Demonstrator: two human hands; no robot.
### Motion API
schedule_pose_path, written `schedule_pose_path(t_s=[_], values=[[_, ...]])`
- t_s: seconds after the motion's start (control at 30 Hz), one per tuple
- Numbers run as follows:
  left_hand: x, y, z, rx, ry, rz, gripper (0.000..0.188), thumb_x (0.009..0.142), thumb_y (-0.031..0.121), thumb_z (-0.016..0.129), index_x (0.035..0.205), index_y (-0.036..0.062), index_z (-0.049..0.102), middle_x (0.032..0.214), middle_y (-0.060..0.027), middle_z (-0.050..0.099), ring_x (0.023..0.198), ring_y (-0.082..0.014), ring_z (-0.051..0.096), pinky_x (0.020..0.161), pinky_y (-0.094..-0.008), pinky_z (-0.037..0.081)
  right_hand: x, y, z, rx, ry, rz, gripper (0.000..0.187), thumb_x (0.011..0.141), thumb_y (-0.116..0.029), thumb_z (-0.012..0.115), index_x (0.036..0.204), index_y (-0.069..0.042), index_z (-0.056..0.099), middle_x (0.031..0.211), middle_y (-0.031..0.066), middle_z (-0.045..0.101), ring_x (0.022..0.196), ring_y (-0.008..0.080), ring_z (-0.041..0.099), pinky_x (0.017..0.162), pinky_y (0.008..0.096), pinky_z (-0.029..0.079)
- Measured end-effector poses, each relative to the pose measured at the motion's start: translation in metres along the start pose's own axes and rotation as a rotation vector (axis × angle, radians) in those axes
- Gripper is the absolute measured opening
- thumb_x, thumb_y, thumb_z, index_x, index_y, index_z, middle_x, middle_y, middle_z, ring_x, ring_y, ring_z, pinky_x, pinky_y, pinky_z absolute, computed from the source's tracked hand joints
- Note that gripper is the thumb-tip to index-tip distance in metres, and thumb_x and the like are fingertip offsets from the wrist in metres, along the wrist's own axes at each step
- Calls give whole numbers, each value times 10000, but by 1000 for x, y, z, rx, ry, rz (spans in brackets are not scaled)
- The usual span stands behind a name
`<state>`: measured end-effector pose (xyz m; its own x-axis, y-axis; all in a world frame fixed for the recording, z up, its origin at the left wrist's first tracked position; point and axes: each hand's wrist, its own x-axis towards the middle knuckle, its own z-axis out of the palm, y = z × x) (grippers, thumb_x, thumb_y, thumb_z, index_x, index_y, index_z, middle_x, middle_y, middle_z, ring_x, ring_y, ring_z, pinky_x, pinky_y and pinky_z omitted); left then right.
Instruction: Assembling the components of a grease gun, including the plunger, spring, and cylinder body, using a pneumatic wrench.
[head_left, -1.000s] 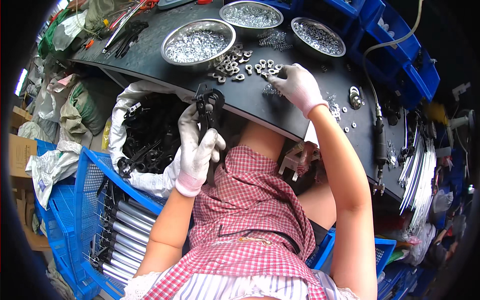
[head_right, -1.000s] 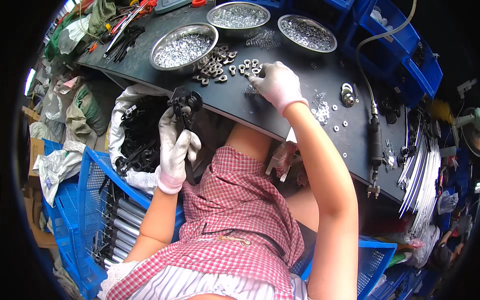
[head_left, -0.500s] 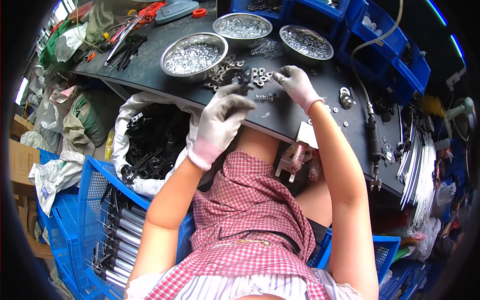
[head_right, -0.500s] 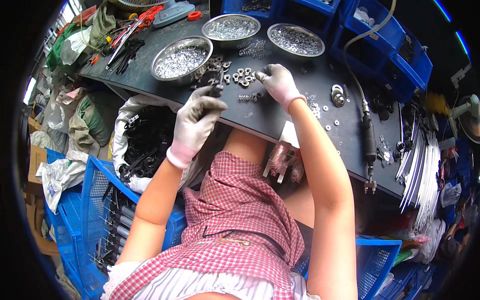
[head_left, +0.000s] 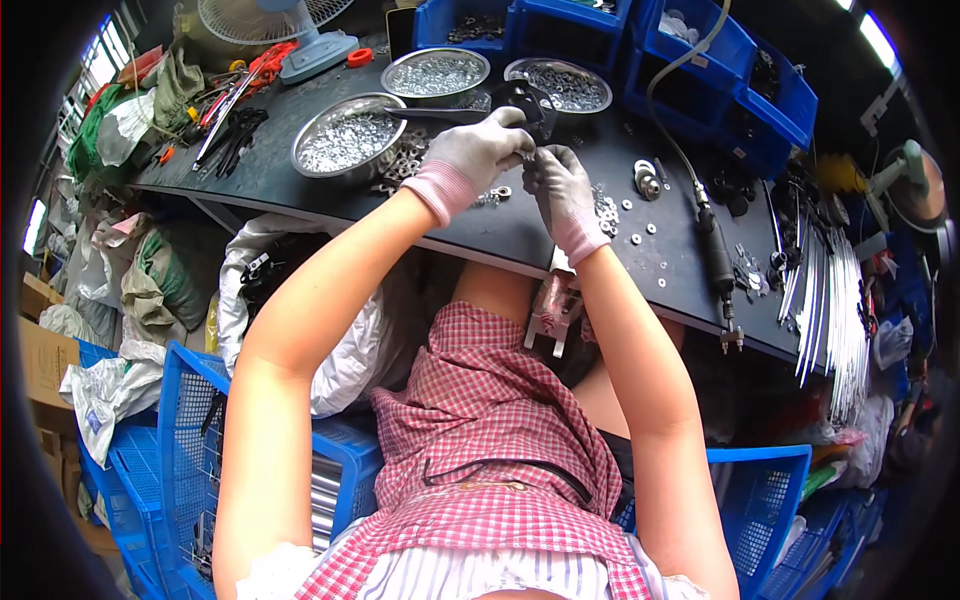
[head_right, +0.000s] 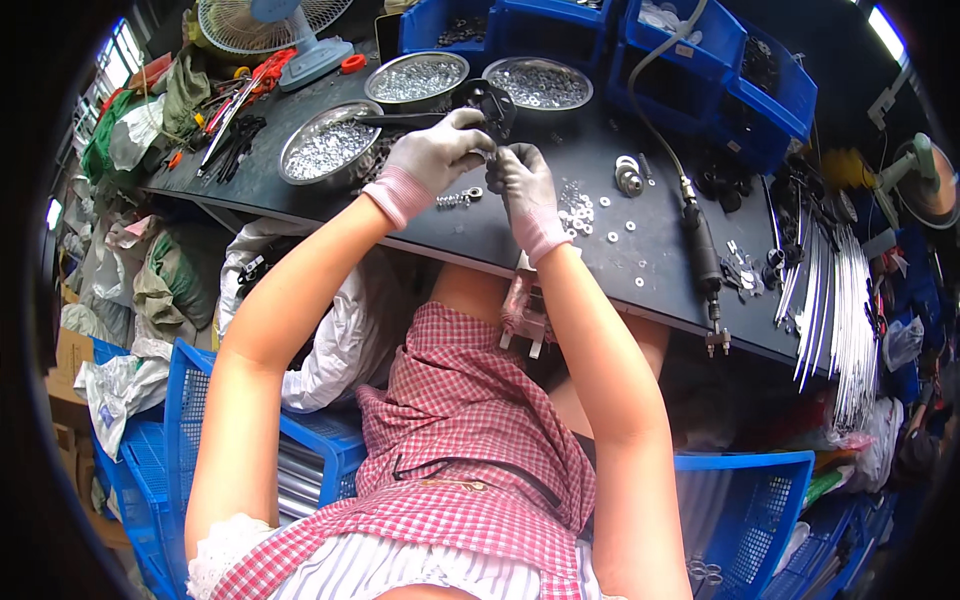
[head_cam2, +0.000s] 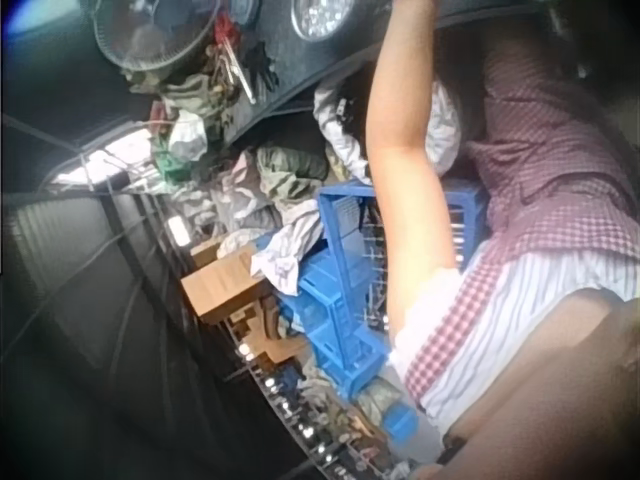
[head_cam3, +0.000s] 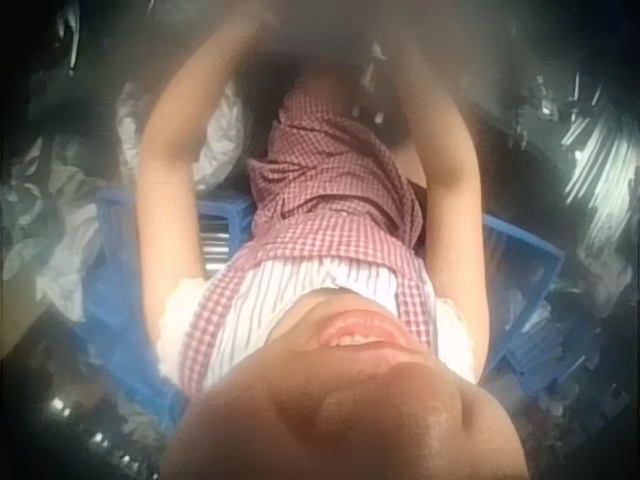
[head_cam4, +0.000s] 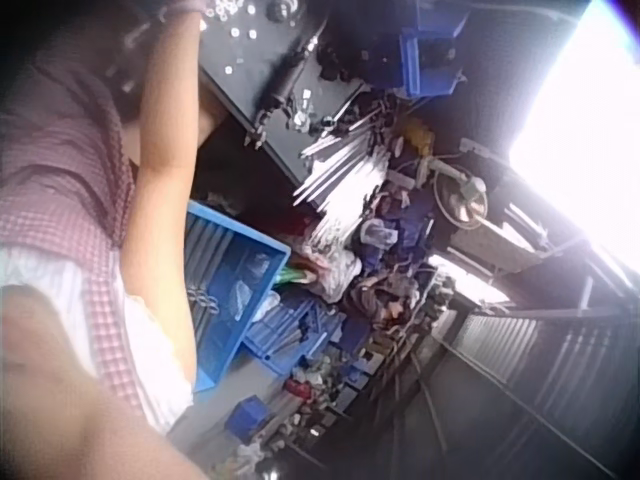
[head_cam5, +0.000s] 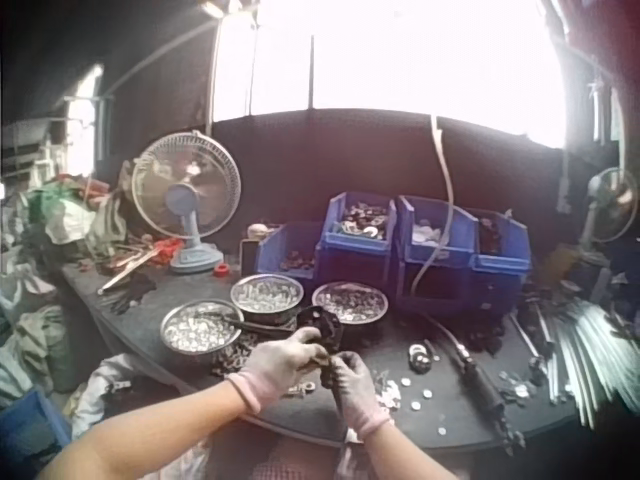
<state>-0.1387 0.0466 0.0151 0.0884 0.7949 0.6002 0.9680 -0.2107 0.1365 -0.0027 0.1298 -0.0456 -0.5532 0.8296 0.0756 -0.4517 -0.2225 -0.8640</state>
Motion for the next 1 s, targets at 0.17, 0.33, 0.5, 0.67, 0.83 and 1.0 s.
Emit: schedule_pose_path(t_s=[0.17, 0.33, 0.5, 0.67, 0.83, 1.0], values=[[4, 1, 0, 41, -22, 45, 164, 814, 184, 700, 970, 137, 685, 1195, -52, 602, 819, -284, 676, 706, -353, 560, -4, 0, 5, 43, -12, -10, 198, 980, -188, 563, 1060, -7, 557, 822, 47, 623, 676, 102, 566, 602, 237, 475], [8, 2, 4, 24, -66, 15, 176, 818, 197, 700, 974, 118, 683, 1190, -54, 602, 817, -286, 676, 711, -354, 559, -4, 2, 2, -203, 57, -134, 202, 981, -200, 562, 1001, -1, 587, 800, 43, 635, 670, 107, 575, 622, 242, 483], [7, 3, 6, 15, -59, -34, 173, 827, 200, 696, 978, 118, 684, 1194, -59, 599, 831, -293, 675, 725, -362, 559, -8, -5, 1, -478, 87, -231, 230, 976, -229, 574, 982, 0, 595, 779, 39, 632, 667, 97, 566, 626, 242, 475], [4, 3, 10, -89, -57, -127, 161, 853, 182, 673, 997, 109, 681, 1181, -86, 602, 890, -292, 672, 784, -362, 548, -8, -4, 2, -854, 172, -395, 244, 965, -246, 596, 971, -2, 608, 768, 21, 624, 658, 79, 545, 608, 231, 460], [7, 8, 8, -196, -48, -206, 159, 860, 176, 668, 996, 94, 678, 1149, -82, 609, 922, -275, 666, 802, -343, 535, -3, -1, -3, -468, 85, -516, 118, 903, -126, 663, 984, -42, 652, 794, 27, 685, 693, 84, 618, 651, 250, 499], [5, 7, 7, -133, -79, -238, 145, 865, 173, 660, 985, 94, 676, 1143, -83, 608, 921, -283, 663, 813, -356, 531, -8, -1, 1, -500, 81, -477, 106, 893, -70, 657, 993, -37, 650, 813, 38, 698, 725, 76, 634, 666, 238, 505]])
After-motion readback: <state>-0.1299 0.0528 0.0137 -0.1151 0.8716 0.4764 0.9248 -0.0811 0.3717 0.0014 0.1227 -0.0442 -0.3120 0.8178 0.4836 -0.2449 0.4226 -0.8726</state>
